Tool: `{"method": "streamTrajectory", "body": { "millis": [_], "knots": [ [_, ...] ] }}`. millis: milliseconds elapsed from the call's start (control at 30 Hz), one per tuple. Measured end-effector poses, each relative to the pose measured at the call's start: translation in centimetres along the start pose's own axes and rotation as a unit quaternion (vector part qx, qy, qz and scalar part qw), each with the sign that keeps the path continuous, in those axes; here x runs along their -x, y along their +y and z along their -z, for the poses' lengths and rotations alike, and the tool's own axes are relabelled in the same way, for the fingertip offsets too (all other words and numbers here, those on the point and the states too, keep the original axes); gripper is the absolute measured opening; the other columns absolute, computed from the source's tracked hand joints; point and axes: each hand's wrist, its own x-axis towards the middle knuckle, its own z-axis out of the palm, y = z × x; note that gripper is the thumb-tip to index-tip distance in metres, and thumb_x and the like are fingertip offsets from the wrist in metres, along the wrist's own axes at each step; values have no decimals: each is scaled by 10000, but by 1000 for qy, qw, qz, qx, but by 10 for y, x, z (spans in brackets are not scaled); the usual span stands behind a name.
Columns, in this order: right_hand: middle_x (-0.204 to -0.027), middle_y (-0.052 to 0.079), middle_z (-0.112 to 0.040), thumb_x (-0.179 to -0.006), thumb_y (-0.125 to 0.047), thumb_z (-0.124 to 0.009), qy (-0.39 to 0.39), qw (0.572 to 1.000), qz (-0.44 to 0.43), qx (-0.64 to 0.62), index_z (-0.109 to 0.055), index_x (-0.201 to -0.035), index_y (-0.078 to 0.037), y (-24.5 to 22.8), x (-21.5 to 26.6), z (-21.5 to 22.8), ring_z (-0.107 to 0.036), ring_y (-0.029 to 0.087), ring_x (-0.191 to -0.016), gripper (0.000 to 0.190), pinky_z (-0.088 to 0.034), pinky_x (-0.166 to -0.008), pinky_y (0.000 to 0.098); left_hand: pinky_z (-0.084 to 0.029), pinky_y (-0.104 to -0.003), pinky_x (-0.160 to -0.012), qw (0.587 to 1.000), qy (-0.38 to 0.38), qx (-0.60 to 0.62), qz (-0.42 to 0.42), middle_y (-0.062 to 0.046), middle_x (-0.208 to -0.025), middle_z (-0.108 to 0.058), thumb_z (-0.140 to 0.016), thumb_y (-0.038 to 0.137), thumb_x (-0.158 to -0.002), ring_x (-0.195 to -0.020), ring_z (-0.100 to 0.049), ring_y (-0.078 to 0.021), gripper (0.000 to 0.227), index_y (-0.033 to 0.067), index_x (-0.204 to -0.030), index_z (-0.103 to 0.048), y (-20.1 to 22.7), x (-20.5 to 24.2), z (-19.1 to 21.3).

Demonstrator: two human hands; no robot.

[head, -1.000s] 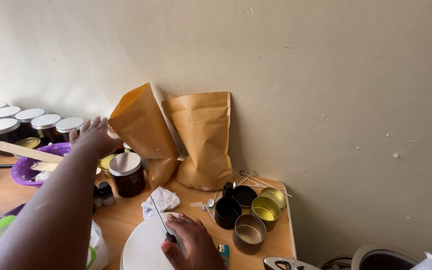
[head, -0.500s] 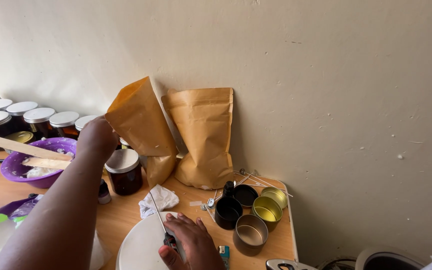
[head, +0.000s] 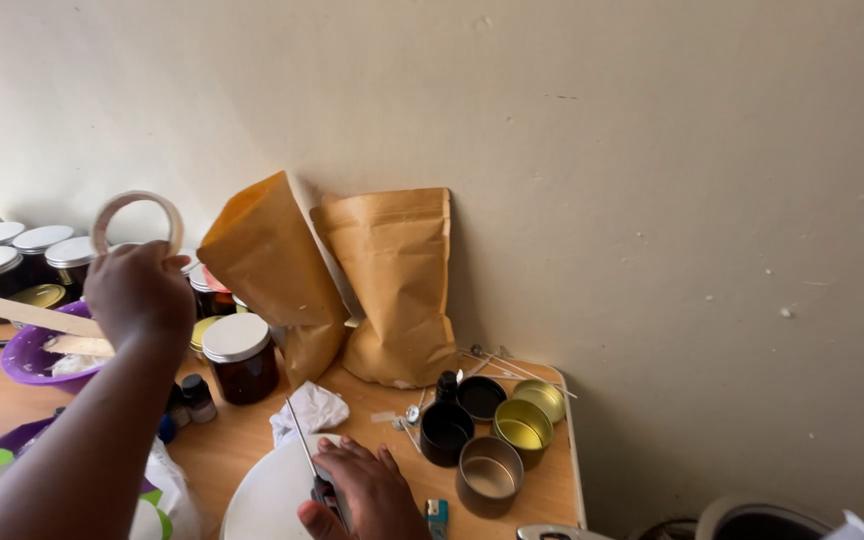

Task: Preparing candle wicks by applying adhesive tape and placing them into metal tins

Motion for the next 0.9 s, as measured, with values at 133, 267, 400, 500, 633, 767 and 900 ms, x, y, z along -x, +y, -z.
{"method": "streamTrajectory", "body": {
  "millis": [133, 267, 400, 500, 633, 767, 900],
  "knots": [
    [-1348, 130, -537, -873, -707, -272, 47, 998, 13, -29, -561, -1230, -72, -17, 6, 8, -424, 321, -1303, 784, -225, -1023, 547, -386, -461, -626, 994, -15, 105, 32, -138, -709, -655, -651, 146, -897, -734, -506, -362, 153, 71, -773, -700, 26, 18, 52],
    [-1328, 143, -540, -870, -700, -269, 50, 999, 10, -10, -552, -1226, -67, -28, 8, 15, -438, 322, -1279, 779, -239, -1008, 544, -318, -440, -531, 978, -4, 208, 34, -138, -682, -619, -627, 106, -807, -598, -518, -306, 97, 90, -752, -705, 61, 48, 116],
    [-1333, 178, -524, -882, -661, -281, 27, 999, 15, -7, -529, -1223, -27, -47, 11, 34, -413, 344, -1290, 761, -222, -1018, 525, -406, -409, -655, 965, 28, 251, 67, -70, -865, -702, -677, 123, -841, -758, -599, -272, 87, 94, -875, -752, 93, 90, 181],
    [-1297, 202, -542, -920, -593, -305, 72, 997, 23, -28, -536, -1217, -22, -40, 15, 23, -440, 357, -1261, 684, -181, -1043, 546, -363, -392, -573, 968, 7, 242, 69, -78, -701, -634, -728, 169, -794, -611, -545, -247, 52, 118, -801, -736, 100, 128, 203],
    [-1287, 227, -537, -939, -536, -315, 76, 995, 30, -58, -500, -1255, 8, -57, 23, 44, -427, 356, -1278, 655, -127, -1080, 536, -480, -350, -814, 961, -1, 265, 74, -63, -1004, -716, -757, 211, -774, -926, -666, -210, 189, 92, -920, -742, 103, 184, 208],
    [-1340, 229, -511, -978, -309, -328, 103, 980, 96, -137, -478, -1285, 21, -81, 52, 61, -438, 351, -1298, 476, -197, -1092, 473, -500, -266, -824, 938, -65, 312, 135, -9, -1000, -739, -781, 232, -677, -921, -686, -111, 223, 128, -875, -770, 103, 221, 214],
    [-1327, 149, -573, -959, -290, -412, 195, 965, 57, -165, -498, -1284, -35, -97, 88, 71, -541, 282, -1248, 422, -418, -1010, 375, -483, -205, -798, 880, -124, 427, 169, 25, -925, -780, -771, 103, -652, -852, -686, -62, 217, 104, -868, -786, 110, 241, 219]
  ]
}}
